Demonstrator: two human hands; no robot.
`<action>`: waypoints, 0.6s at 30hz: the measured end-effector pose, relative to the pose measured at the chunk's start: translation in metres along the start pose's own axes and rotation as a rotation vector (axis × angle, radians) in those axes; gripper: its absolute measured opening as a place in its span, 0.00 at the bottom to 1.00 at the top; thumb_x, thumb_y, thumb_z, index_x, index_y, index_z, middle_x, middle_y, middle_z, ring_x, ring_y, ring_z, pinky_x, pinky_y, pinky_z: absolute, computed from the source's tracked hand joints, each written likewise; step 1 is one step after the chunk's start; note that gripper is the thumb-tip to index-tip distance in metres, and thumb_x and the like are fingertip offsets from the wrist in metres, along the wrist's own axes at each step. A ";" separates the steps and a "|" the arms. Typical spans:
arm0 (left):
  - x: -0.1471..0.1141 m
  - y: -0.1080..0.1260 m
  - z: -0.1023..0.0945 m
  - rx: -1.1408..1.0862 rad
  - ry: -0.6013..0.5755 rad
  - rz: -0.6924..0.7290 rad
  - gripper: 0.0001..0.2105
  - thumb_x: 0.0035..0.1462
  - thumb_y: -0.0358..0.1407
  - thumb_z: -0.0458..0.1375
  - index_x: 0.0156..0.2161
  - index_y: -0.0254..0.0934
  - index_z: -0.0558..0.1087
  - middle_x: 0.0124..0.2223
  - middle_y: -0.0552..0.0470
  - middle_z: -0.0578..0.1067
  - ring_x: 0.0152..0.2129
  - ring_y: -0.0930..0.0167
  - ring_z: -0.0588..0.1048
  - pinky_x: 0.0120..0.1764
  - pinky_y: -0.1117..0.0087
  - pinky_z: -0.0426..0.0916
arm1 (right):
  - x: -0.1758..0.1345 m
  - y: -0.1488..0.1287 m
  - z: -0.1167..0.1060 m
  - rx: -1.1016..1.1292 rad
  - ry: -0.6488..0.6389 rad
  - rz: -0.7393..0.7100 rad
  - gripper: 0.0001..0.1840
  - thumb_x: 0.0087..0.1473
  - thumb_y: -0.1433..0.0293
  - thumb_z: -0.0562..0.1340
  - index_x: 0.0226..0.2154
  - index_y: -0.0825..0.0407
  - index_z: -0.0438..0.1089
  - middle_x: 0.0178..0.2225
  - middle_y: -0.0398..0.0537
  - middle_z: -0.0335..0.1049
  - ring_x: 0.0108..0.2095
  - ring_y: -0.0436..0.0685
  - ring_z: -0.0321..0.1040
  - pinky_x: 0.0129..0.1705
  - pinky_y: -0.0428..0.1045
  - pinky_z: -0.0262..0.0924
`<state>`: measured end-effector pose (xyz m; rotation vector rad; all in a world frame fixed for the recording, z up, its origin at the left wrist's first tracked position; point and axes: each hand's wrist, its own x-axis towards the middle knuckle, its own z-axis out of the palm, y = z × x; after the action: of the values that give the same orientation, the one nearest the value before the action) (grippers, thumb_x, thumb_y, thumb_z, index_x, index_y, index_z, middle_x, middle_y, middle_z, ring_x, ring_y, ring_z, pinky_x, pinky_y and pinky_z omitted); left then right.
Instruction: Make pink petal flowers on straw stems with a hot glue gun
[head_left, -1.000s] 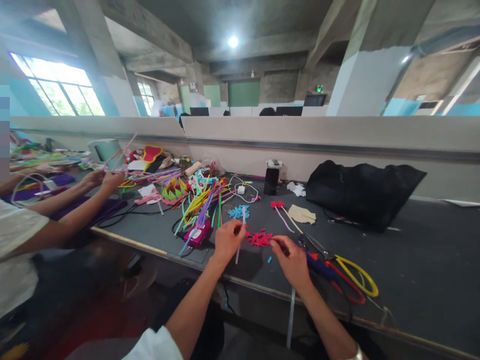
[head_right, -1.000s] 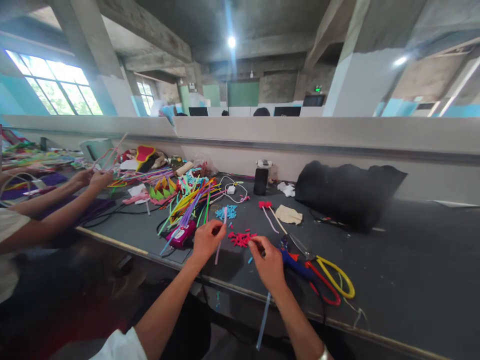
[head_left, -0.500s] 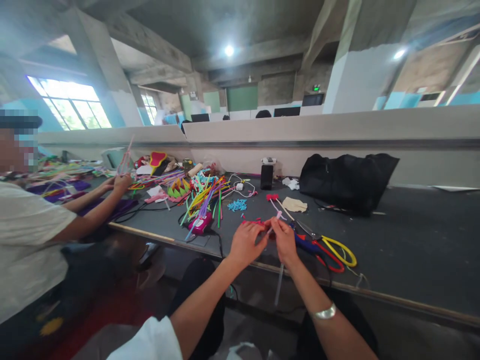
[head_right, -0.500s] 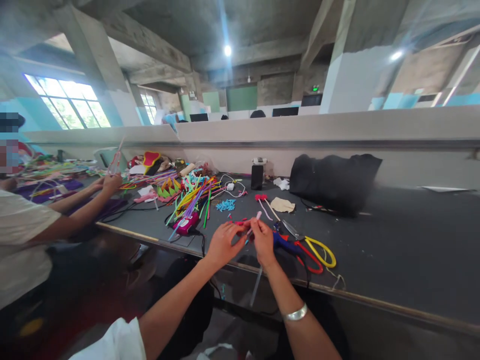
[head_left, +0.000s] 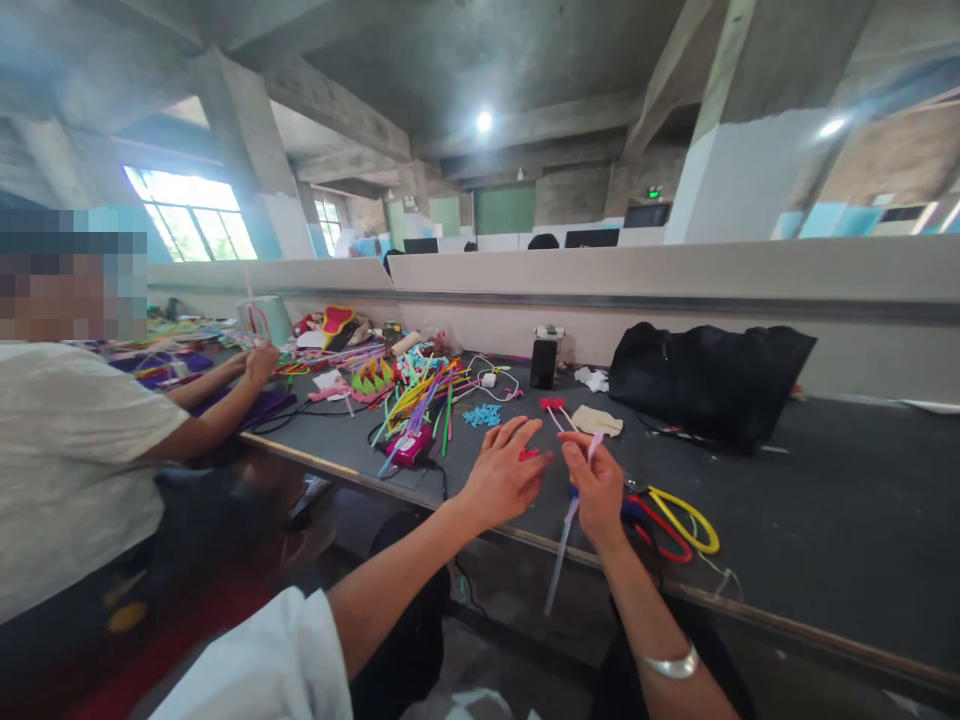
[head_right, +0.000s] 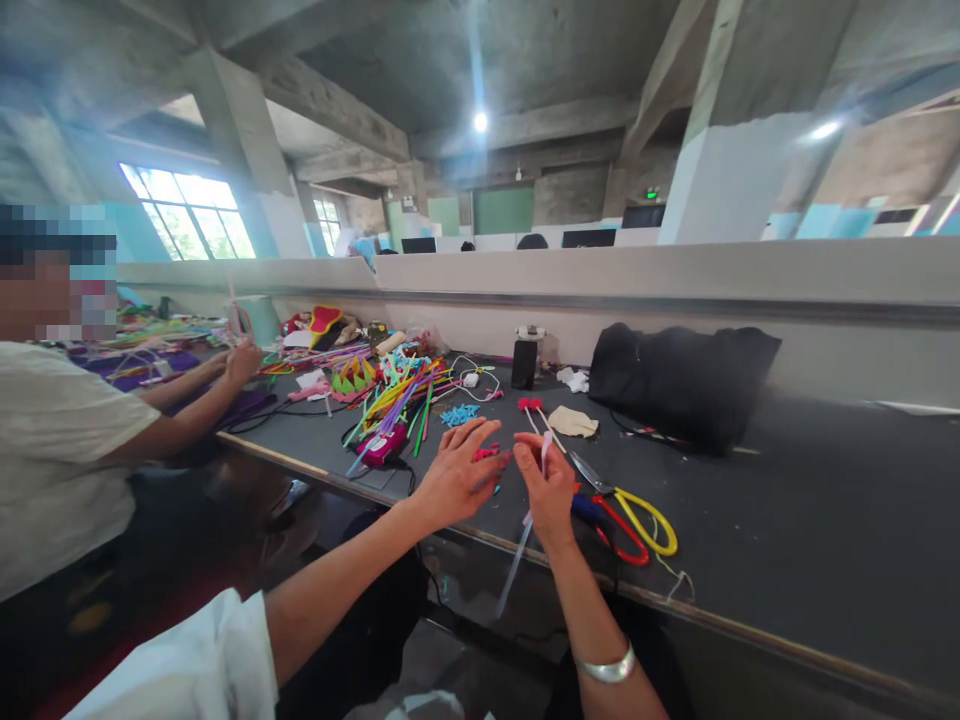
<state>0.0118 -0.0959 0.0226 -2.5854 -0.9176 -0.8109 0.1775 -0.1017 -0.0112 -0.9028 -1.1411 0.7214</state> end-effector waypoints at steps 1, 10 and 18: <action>0.000 -0.001 0.002 0.001 -0.004 0.002 0.16 0.56 0.33 0.57 0.50 0.42 0.74 0.64 0.41 0.60 0.62 0.57 0.54 0.57 0.52 0.54 | -0.001 -0.002 -0.001 -0.017 -0.033 0.003 0.21 0.50 0.53 0.64 0.40 0.51 0.74 0.28 0.44 0.69 0.27 0.51 0.61 0.24 0.44 0.54; 0.000 -0.004 -0.003 0.060 -0.117 0.138 0.15 0.54 0.32 0.59 0.47 0.45 0.76 0.67 0.45 0.58 0.63 0.56 0.52 0.61 0.53 0.46 | 0.005 0.003 -0.003 0.060 -0.229 0.146 0.16 0.45 0.57 0.68 0.22 0.53 0.72 0.24 0.41 0.66 0.20 0.45 0.51 0.20 0.44 0.47; -0.009 -0.008 -0.006 0.110 -0.131 0.117 0.24 0.56 0.31 0.58 0.58 0.50 0.68 0.68 0.43 0.53 0.64 0.56 0.50 0.60 0.51 0.47 | 0.012 0.014 -0.010 0.218 -0.041 0.161 0.21 0.47 0.52 0.66 0.24 0.51 0.65 0.22 0.37 0.56 0.18 0.43 0.43 0.16 0.42 0.37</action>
<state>-0.0022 -0.0967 0.0228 -2.5919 -0.8124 -0.5506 0.1901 -0.0873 -0.0194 -0.8038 -1.0108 0.9805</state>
